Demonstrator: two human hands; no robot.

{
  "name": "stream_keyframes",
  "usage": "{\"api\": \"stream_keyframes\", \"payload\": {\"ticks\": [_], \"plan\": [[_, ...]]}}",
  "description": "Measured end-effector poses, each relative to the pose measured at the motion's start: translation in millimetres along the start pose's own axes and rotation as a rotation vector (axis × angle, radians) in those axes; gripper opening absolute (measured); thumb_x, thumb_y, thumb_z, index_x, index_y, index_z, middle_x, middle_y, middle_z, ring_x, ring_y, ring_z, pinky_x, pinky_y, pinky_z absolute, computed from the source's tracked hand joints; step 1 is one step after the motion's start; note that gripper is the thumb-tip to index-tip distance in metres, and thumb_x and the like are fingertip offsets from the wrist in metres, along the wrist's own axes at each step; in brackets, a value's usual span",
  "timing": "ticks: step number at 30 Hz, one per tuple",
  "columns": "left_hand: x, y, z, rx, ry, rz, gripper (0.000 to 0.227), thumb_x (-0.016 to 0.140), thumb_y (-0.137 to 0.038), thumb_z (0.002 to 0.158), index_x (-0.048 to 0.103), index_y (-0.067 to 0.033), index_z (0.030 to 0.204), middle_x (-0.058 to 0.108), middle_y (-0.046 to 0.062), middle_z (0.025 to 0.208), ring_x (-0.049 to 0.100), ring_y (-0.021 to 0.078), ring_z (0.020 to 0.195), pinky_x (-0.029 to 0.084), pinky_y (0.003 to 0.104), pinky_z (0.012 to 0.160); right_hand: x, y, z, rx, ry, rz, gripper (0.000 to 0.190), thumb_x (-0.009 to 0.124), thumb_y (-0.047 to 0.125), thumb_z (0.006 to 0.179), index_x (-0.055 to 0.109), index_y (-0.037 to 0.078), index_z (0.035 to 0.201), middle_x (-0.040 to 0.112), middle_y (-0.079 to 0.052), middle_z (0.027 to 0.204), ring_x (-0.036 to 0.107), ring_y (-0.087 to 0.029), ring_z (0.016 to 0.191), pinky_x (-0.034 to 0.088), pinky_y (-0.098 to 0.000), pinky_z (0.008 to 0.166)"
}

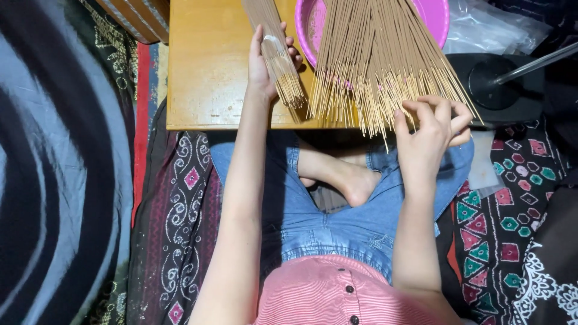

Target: The person sorts through a bundle of incense sticks, picking individual sticks from a large pile and grouping them together.

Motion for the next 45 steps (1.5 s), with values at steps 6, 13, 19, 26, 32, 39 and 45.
{"api": "stream_keyframes", "payload": {"ticks": [6, 13, 19, 26, 32, 39, 45], "plan": [[5.6, -1.4, -5.1, -0.01, -0.01, -0.025, 0.053, 0.047, -0.05, 0.096, 0.058, -0.0077, 0.125, 0.062, 0.004, 0.077, 0.062, 0.0138, 0.064, 0.055, 0.031, 0.061, 2.8, -11.4, -1.5, -0.004, -0.054, -0.049, 0.027, 0.079, 0.015, 0.096, 0.073, 0.0, 0.118, 0.062, -0.014, 0.119, 0.039, -0.032, 0.117, 0.018, -0.0501, 0.1], [-3.6, -1.1, 1.5, -0.019, -0.003, -0.017, 0.057, 0.045, -0.05, 0.097, 0.053, -0.0066, 0.132, 0.06, 0.005, 0.079, 0.062, 0.0142, 0.065, 0.056, 0.031, 0.063, 11.7, -20.0, 4.9, -0.017, -0.053, -0.085, 0.01, 0.079, 0.014, 0.094, 0.072, 0.006, 0.093, 0.062, -0.011, 0.109, 0.045, -0.032, 0.113, 0.017, -0.0562, 0.102], [-0.3, -1.4, -2.4, -0.02, 0.007, -0.04, 0.053, 0.044, -0.048, 0.098, 0.053, -0.0064, 0.129, 0.06, 0.005, 0.081, 0.062, 0.0146, 0.066, 0.056, 0.032, 0.063, 5.4, -19.1, 8.5, -0.064, -0.113, -0.105, 0.009, 0.08, 0.013, 0.096, 0.075, 0.006, 0.092, 0.07, -0.008, 0.104, 0.046, -0.026, 0.109, 0.02, -0.0498, 0.1], [4.5, -1.8, -2.2, -0.013, -0.01, -0.027, 0.053, 0.042, -0.048, 0.099, 0.055, -0.0062, 0.128, 0.06, 0.006, 0.08, 0.062, 0.0145, 0.065, 0.056, 0.032, 0.063, -10.3, -16.1, 11.0, -0.108, -0.212, -0.05, 0.003, 0.082, 0.005, 0.094, 0.08, 0.007, 0.095, 0.075, -0.004, 0.096, 0.051, -0.021, 0.106, 0.021, -0.0412, 0.098], [2.1, -1.6, 1.1, -0.02, -0.002, -0.038, 0.052, 0.043, -0.047, 0.099, 0.055, -0.0058, 0.129, 0.061, 0.007, 0.081, 0.062, 0.015, 0.066, 0.056, 0.031, 0.062, -29.7, -4.5, 9.8, -0.102, -0.349, 0.075, 0.018, 0.083, -0.009, 0.088, 0.075, 0.005, 0.096, 0.073, -0.004, 0.097, 0.058, -0.022, 0.103, 0.027, -0.039, 0.104], [9.3, -4.2, -7.4, -0.01, -0.053, -0.013, 0.054, 0.044, -0.049, 0.097, 0.056, -0.0054, 0.127, 0.062, 0.005, 0.079, 0.061, 0.0139, 0.063, 0.055, 0.031, 0.06, -53.3, 14.6, 7.6, -0.165, -0.555, 0.285, 0.019, 0.072, -0.02, 0.083, 0.068, -0.007, 0.096, 0.066, -0.016, 0.097, 0.056, -0.03, 0.098, 0.043, -0.0406, 0.098], [-5.3, -1.3, 3.6, 0.002, -0.003, 0.017, 0.058, 0.036, -0.052, 0.1, 0.057, -0.0066, 0.128, 0.063, 0.008, 0.084, 0.063, 0.0163, 0.068, 0.057, 0.035, 0.064, -81.8, 1.7, 0.2, -0.304, -0.668, 0.565, 0.014, 0.061, -0.003, 0.103, 0.049, -0.008, 0.1, 0.057, -0.026, 0.099, 0.056, -0.034, 0.086, 0.051, -0.0417, 0.079]]}}
Point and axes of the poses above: each hand's wrist, its own z-axis towards the middle knuckle, its own x-axis out of the palm, y = z × x, the point moved 1 cm from there along z, towards the middle knuckle
